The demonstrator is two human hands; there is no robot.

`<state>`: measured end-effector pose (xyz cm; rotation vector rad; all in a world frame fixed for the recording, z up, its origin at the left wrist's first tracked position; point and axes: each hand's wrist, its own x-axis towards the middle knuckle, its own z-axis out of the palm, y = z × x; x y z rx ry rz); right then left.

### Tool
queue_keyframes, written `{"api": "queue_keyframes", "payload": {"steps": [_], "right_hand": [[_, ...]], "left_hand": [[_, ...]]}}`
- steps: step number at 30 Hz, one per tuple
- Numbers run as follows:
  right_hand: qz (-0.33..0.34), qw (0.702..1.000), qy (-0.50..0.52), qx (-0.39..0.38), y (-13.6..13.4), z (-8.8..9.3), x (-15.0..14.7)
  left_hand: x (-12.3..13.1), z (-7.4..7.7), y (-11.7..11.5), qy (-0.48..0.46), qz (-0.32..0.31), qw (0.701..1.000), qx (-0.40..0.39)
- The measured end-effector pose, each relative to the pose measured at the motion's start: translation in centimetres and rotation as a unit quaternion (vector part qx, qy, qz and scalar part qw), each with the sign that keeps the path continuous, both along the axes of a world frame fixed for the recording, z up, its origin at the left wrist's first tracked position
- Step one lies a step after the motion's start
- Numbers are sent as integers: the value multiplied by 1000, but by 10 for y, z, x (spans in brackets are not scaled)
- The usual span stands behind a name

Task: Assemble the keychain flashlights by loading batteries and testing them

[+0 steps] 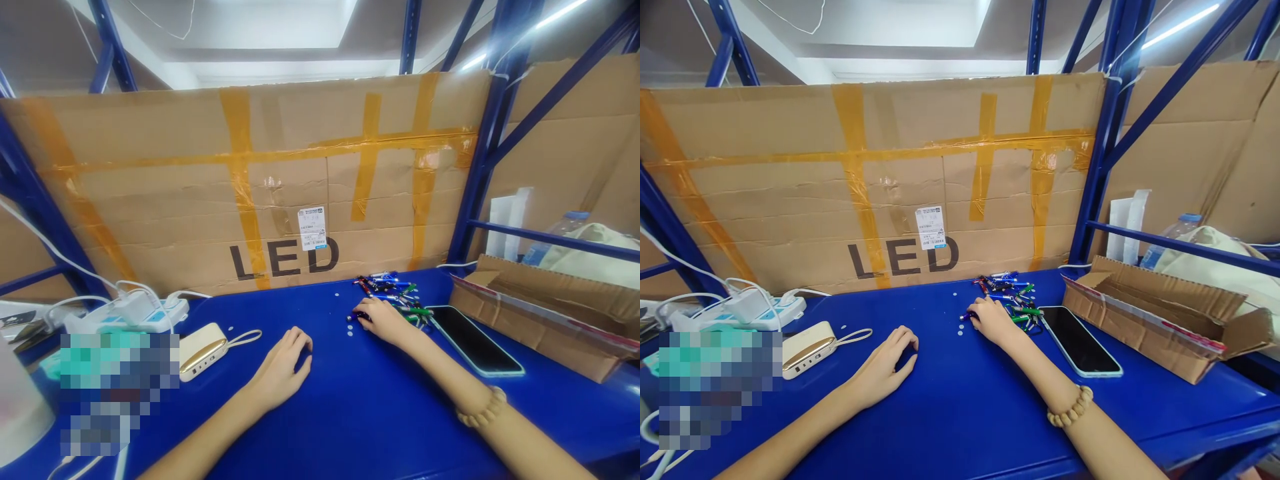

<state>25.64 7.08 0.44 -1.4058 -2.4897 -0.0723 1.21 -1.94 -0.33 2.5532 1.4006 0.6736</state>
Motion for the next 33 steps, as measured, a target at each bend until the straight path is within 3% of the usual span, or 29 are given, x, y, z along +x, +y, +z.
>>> {"api": "queue_keyframes", "payload": {"steps": [3,7,14,22,25,29,33], "right_hand": [[24,1000,1,-10,-2,4,-2],[-1,1000,2,11,-8,10,-10],[-19,974,220,60,-17,20,-12],[29,945,289,150,-24,20,-18],[8,939,297,171,-24,18,-18],[-33,954,271,127,-25,18,-21],[-25,955,281,92,-24,17,-22]], "left_hand": [[0,1,0,0,2,1000,-2],[0,0,0,-6,2,1000,-3],[-1,-3,2,-9,-5,1000,2],[-1,-2,1,-8,-4,1000,6],[0,-1,1,-9,-1,1000,7],[1,-1,1,-7,3,1000,8],[1,-4,2,-12,0,1000,18]]}}
